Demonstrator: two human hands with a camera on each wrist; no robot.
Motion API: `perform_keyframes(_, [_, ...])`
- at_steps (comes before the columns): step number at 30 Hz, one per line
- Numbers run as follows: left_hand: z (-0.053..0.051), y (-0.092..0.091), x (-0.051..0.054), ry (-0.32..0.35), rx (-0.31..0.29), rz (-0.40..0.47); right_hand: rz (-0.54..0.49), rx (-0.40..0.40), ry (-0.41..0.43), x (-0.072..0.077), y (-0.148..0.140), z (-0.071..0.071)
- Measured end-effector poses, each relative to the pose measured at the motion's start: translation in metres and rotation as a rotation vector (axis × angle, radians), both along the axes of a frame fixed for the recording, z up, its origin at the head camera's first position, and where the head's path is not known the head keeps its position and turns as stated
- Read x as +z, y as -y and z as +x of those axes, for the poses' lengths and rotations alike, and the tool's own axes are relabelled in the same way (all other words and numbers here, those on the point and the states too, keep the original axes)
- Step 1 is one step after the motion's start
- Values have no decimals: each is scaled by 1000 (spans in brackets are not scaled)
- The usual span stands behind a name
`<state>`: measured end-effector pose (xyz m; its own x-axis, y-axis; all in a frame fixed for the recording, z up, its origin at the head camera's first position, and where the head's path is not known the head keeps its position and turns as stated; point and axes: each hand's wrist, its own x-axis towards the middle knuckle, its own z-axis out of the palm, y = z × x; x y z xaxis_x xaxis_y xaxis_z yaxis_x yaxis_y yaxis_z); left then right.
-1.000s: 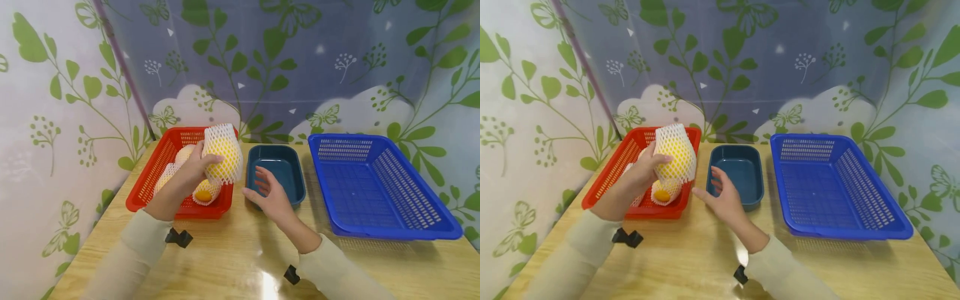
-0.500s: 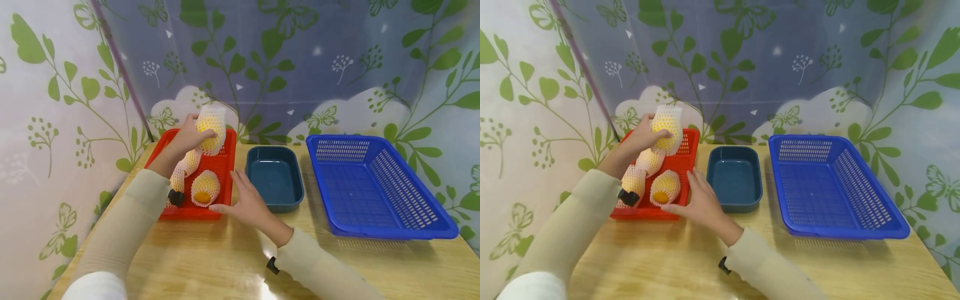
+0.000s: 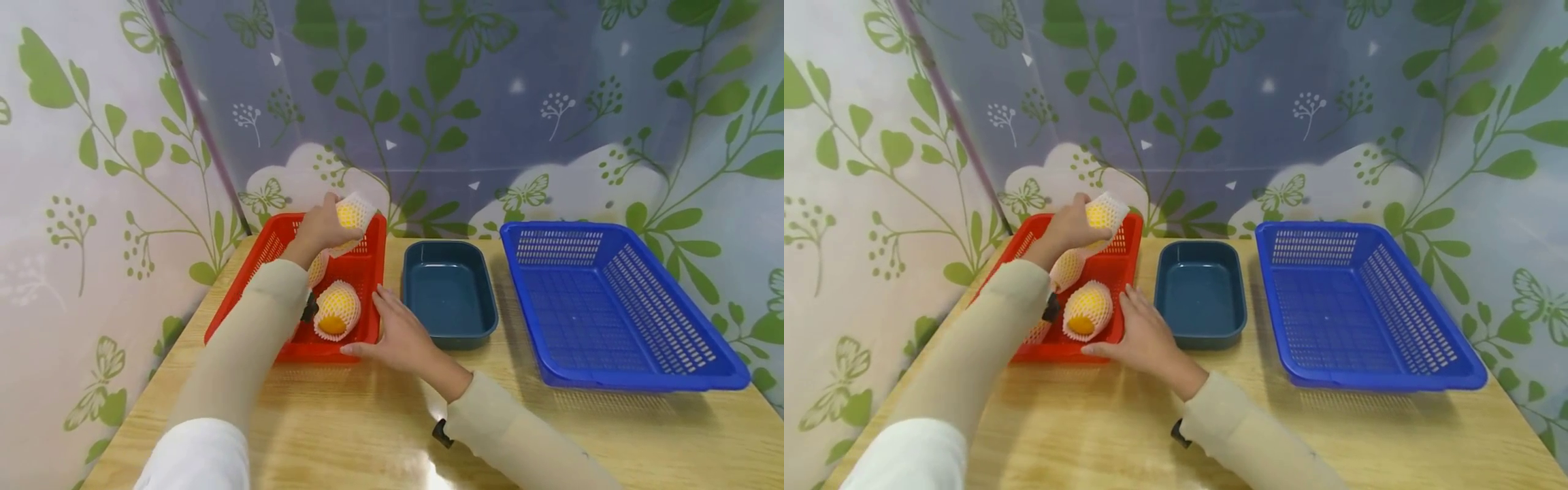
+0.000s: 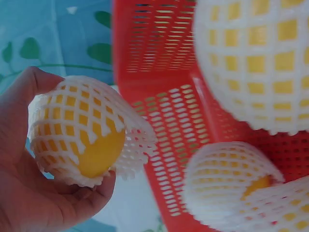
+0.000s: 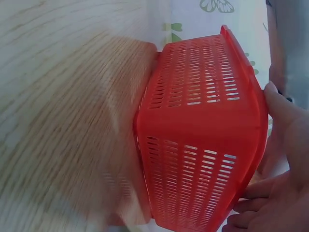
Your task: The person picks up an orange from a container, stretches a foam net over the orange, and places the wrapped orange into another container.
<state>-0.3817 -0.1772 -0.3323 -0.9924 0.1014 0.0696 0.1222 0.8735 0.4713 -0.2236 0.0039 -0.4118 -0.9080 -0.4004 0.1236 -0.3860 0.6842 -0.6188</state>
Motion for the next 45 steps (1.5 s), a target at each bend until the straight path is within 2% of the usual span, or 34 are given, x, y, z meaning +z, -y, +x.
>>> perform_keyframes(6, [-4, -1, -19, 115, 42, -113, 26, 10, 36, 1, 1, 0])
perform_keyframes(12, [-2, -3, -34, 194, 31, -188, 19, 19, 73, 5, 2, 3])
perform_keyframes(17, [-4, -8, -42, 209, 24, -206, 30, 18, 66, 6, 1, 5])
perform_keyframes(21, [-6, -13, -47, 221, 14, -252, 36, 22, 61, 8, 1, 6])
perform_keyframes(25, [-6, -16, -55, 237, 19, -291, 38, 24, 75, 8, 2, 8])
perform_keyframes(29, [-4, -18, -61, 235, 16, -292, 38, 26, 80, 8, 3, 8])
perform_keyframes(32, [-2, -18, -61, 233, 10, -300, 40, 24, 76, 9, 4, 8])
perform_keyframes(36, [1, -15, -59, 267, 15, -328, 44, 27, 67, 8, 7, 8])
perform_keyframes(40, [2, -11, -58, 299, 13, -314, 52, 34, 65, 8, 9, 7])
perform_keyframes(45, [2, -7, -56, 311, 20, -260, 155, 70, 45, 13, 4, 6])
